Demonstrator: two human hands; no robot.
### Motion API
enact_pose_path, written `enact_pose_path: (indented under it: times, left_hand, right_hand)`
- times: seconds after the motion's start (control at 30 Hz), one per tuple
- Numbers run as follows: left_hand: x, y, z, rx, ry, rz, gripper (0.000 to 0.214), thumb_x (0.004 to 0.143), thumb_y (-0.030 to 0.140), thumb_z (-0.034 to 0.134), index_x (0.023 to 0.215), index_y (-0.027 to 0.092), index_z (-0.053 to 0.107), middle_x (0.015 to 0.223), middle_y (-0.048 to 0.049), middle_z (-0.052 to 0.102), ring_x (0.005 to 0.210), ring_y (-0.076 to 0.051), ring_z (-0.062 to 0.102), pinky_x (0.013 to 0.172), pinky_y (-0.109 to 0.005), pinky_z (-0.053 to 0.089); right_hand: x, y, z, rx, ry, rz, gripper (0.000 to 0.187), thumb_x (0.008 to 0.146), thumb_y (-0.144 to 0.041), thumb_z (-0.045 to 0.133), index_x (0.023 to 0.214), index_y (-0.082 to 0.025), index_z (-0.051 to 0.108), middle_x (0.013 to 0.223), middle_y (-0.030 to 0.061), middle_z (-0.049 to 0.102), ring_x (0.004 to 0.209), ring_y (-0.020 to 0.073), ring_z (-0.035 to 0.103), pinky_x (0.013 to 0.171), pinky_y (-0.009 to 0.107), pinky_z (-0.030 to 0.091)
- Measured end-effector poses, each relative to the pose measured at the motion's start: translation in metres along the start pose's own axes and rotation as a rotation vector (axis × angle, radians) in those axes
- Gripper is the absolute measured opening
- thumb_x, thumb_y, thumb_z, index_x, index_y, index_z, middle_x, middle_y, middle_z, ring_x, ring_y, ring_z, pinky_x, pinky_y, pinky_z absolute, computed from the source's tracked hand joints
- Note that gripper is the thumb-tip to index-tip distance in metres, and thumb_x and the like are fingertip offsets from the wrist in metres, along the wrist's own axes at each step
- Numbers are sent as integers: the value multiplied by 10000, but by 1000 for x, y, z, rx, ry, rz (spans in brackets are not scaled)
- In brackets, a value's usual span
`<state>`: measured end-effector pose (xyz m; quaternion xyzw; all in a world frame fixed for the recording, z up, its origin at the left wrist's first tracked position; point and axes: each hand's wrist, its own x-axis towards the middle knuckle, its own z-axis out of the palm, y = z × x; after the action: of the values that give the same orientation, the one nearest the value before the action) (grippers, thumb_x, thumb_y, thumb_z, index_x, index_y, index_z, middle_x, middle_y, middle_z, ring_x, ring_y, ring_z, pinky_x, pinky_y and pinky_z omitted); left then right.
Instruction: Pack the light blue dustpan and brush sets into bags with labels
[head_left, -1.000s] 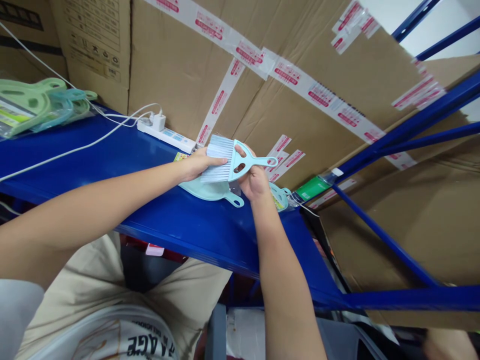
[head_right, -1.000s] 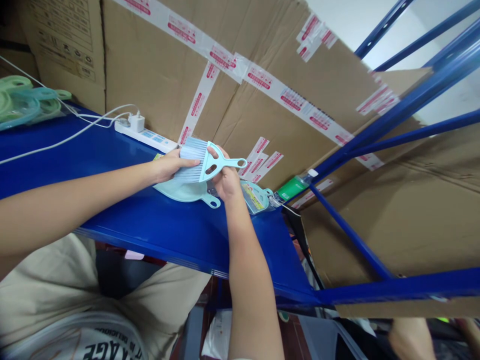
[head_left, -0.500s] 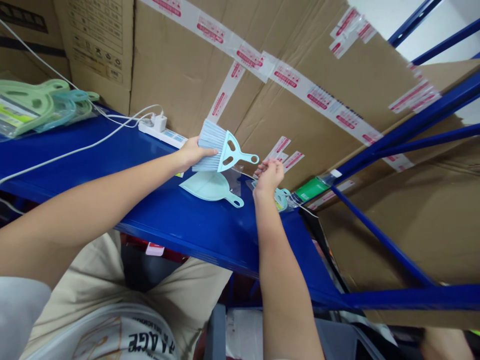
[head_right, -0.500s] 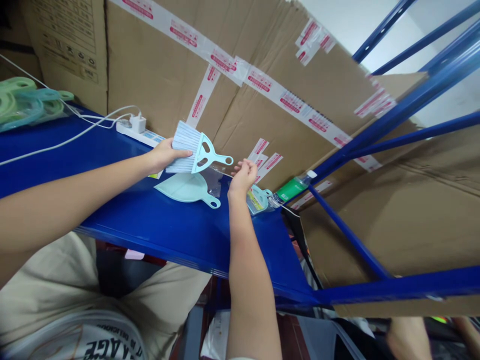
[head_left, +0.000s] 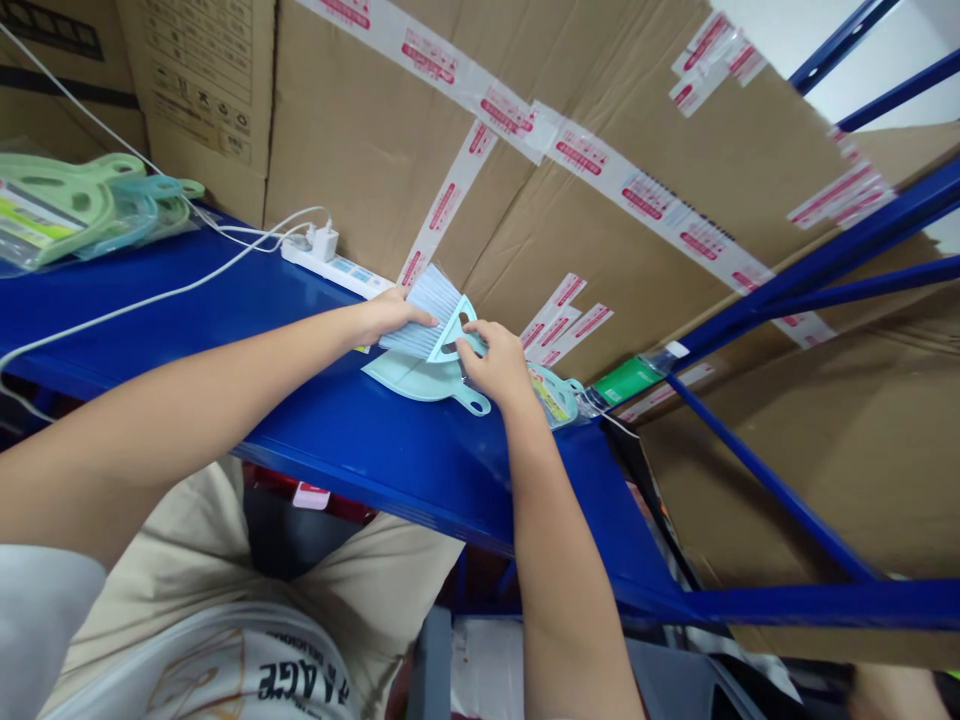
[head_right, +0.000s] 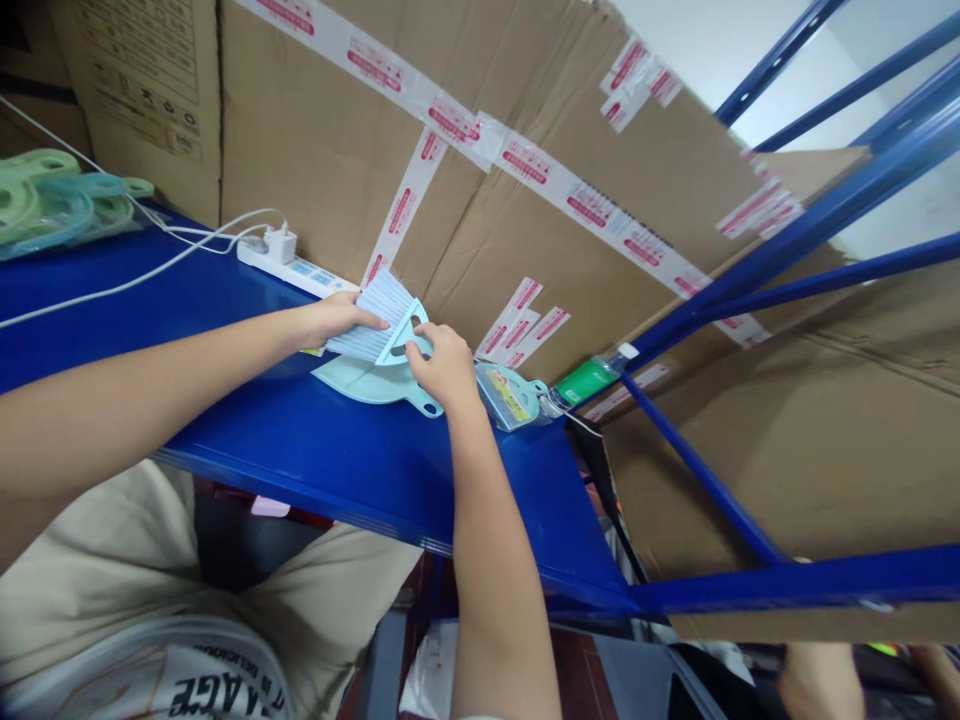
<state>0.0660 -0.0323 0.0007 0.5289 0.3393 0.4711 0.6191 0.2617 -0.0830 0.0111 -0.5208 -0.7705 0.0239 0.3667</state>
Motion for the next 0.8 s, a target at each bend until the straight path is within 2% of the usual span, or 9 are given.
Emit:
enact_pose_path:
  times: [0.17,0.3,0.4,0.53,0.67,0.73,0.8]
  left_hand:
    - [8,-8,-5,67,-18,-29,171,593,154,847,700,200,721,680,-49,734,737,-242,714,802,-402,557]
    - [12,-8,-11,111,30,-38,180,657,276,858,750,198,726,707,-72,738,781,-259,723,728,-378,562]
    - [9,-2,-13,136,-4,-122,236,747,385,806,855,181,758,790,-121,762,835,-292,741,712,-395,573]
    - [8,1,-14,116,-90,-179,333,835,488,719,903,167,775,805,-146,773,797,-290,754,726,-405,587]
    - [10,-3,-18,124,-205,-116,342,757,490,811,860,167,767,760,-143,768,630,-234,712,663,-385,572]
    - [9,-3,-19,177,-248,-62,292,664,400,897,803,183,761,733,-119,764,554,-183,664,623,-359,554]
    - [8,-3,-18,233,-240,-20,254,598,294,931,760,199,761,718,-87,759,528,-146,634,605,-333,538]
  right_hand:
    - [-2,-12,-7,-137,-120,105,145,762,-397,589,740,-256,567,697,22,602,729,237,567,763,381,453]
    - [-4,-21,-12,-144,-155,201,171,777,-391,560,698,-260,484,581,-23,539,629,201,525,689,335,420]
    - [-3,-20,-13,-123,-127,223,173,779,-393,543,703,-266,455,563,-35,514,616,200,512,677,330,412]
    - [0,-13,-12,-143,-16,202,163,758,-390,548,715,-269,448,634,-10,545,689,220,527,708,340,410]
    - [1,-11,-13,-161,19,256,177,768,-375,548,697,-271,424,673,1,568,702,221,523,719,342,406]
    - [1,-12,-14,-168,38,292,188,771,-371,547,681,-274,413,664,1,560,703,224,514,711,339,399]
    - [2,-14,-15,-163,61,330,196,769,-361,549,666,-277,405,645,-1,545,700,226,503,698,333,389]
